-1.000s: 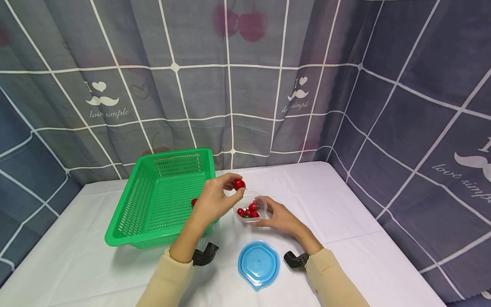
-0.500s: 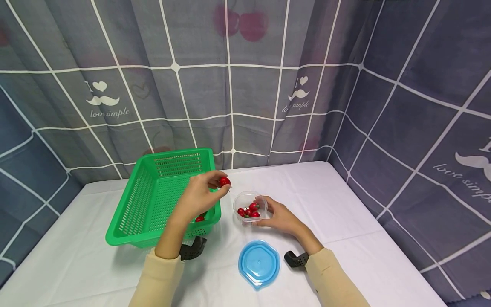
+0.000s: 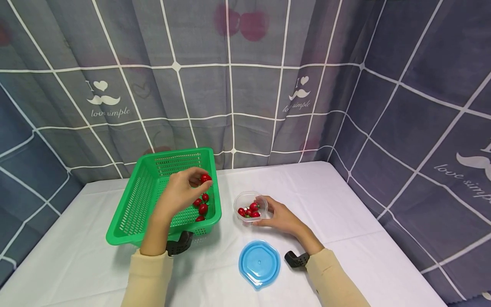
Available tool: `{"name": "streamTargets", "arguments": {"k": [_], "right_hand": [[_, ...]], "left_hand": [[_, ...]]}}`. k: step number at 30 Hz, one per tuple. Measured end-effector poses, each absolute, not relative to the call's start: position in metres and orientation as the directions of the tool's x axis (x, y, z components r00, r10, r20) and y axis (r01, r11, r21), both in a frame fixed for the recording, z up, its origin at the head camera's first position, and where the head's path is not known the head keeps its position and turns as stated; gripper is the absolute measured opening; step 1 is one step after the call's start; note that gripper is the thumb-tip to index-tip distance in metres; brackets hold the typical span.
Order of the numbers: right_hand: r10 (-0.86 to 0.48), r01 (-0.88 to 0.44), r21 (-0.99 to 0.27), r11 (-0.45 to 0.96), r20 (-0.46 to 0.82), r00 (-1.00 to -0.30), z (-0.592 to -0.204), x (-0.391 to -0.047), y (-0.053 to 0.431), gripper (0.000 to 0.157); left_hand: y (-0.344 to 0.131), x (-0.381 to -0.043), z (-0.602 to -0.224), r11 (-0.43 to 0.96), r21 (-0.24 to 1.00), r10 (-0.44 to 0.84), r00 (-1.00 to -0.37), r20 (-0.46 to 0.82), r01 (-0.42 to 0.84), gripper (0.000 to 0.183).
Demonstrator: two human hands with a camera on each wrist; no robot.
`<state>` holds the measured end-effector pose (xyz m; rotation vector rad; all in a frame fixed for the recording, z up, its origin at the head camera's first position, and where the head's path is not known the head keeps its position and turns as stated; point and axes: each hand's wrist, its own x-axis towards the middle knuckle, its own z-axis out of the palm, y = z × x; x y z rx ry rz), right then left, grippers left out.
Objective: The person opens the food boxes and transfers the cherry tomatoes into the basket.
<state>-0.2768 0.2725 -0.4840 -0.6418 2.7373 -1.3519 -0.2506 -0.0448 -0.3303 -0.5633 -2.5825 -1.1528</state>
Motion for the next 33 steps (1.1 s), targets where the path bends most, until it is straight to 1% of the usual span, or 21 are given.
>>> {"name": "streamTargets", "arguments": {"k": [5,12,33], "right_hand": [[-0.359,-0.346,-0.762,0.548,0.159,-0.92,-0.484,-0.276,0.273,0.085],[-0.359,-0.341,-0.764,0.548,0.153,-0.921,-0.485,-0.276,0.273,0.086],[-0.367,-0.355,-0.759,0.546,0.164,-0.916,-0.485,-0.277,0.273,0.085]], "left_hand": [[-0.056,-0.253,-0.331,0.634,0.652,0.23,-0.907,0.352,0.415,0.028],[-0.064,-0.255,-0.334,0.637,0.656,0.237,-0.913,0.333,0.405,0.028],[-0.062,-0.255,-0.332,0.639,0.664,0.239,-0.921,0.308,0.388,0.032]]}}
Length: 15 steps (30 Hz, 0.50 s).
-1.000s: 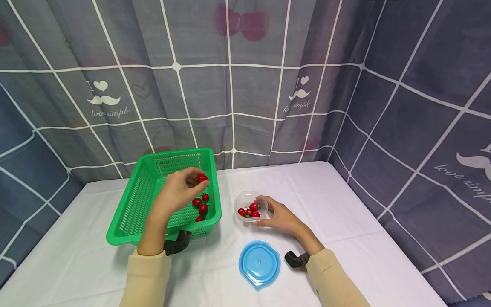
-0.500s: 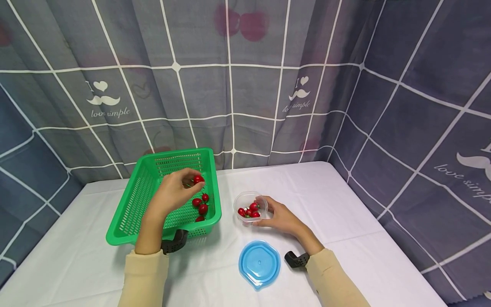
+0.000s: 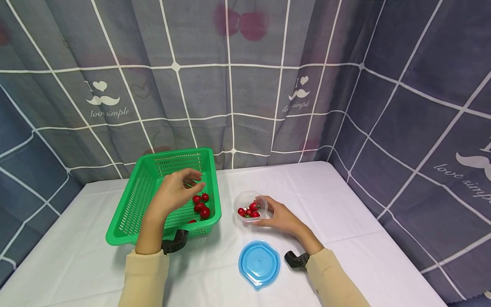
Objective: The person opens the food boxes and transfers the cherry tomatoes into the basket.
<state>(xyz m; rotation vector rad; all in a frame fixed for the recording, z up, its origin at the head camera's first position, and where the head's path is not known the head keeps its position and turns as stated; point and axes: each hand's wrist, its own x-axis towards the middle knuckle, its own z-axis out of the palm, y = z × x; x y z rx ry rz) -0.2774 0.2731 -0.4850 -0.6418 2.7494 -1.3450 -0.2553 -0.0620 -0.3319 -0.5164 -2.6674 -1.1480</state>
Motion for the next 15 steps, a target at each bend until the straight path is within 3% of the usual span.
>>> {"name": "streamTargets", "arguments": {"k": [15], "right_hand": [[-0.366,-0.353,-0.758,0.549,0.162,-0.917,-0.484,-0.278,0.272,0.085]], "left_hand": [[-0.042,-0.256,-0.335,0.617,0.658,0.3,-0.902,0.31,0.431,0.032]]}}
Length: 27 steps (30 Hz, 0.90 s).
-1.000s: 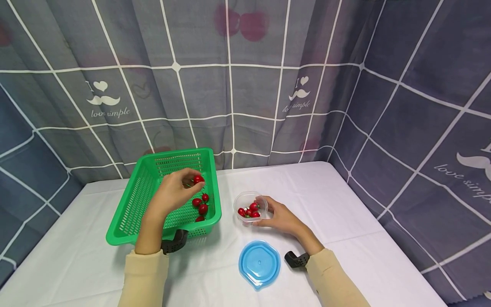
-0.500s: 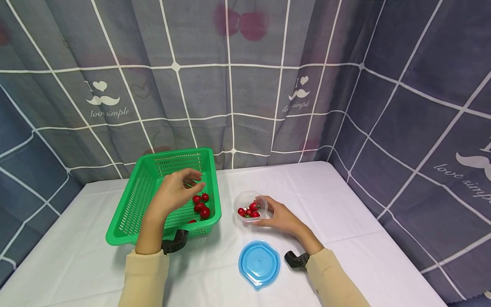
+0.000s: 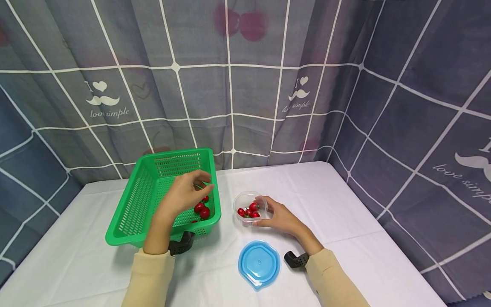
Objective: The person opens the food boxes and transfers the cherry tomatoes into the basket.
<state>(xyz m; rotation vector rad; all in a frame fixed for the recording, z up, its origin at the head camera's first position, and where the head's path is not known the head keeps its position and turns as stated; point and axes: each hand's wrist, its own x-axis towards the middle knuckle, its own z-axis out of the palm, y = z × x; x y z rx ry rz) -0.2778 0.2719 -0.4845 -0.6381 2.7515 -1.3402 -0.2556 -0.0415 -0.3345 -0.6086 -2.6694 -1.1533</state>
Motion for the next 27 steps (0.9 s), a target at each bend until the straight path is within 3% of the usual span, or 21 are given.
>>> {"name": "streamTargets", "arguments": {"k": [27], "right_hand": [[-0.339,-0.307,-0.767,0.563,0.125,-0.933,-0.482,-0.274,0.272,0.085]], "left_hand": [[0.033,-0.248,-0.362,0.618,0.545,0.463,-0.822,0.33,0.567,0.031]]}}
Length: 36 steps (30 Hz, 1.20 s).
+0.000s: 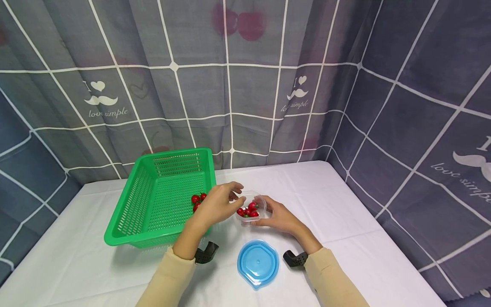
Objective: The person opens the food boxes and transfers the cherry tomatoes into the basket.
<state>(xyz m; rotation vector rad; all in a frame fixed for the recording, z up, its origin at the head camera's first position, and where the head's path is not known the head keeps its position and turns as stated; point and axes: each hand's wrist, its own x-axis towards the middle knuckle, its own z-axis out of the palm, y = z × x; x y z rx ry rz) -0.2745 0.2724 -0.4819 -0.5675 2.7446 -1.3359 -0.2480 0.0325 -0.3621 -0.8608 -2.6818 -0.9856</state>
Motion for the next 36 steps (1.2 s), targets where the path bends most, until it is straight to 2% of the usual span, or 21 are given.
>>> {"name": "streamTargets", "arguments": {"k": [7,17,27,36], "right_hand": [[-0.34,-0.316,-0.759,0.569,0.133,-0.931,-0.481,-0.275,0.272,0.086],[-0.341,-0.311,-0.771,0.555,0.129,-0.931,-0.483,-0.274,0.274,0.087],[-0.362,-0.342,-0.763,0.549,0.151,-0.92,-0.482,-0.274,0.277,0.082],[-0.384,-0.379,-0.747,0.547,0.178,-0.906,-0.483,-0.276,0.277,0.08]], "left_hand": [[0.043,-0.247,-0.369,0.608,0.557,0.488,-0.819,0.3,0.566,0.033],[0.055,-0.243,-0.38,0.642,0.484,0.534,-0.8,0.275,0.595,0.033],[0.066,-0.238,-0.388,0.62,0.497,0.565,-0.785,0.254,0.607,0.019],[0.07,-0.242,-0.401,0.657,0.482,0.556,-0.805,0.208,0.579,0.03]]}}
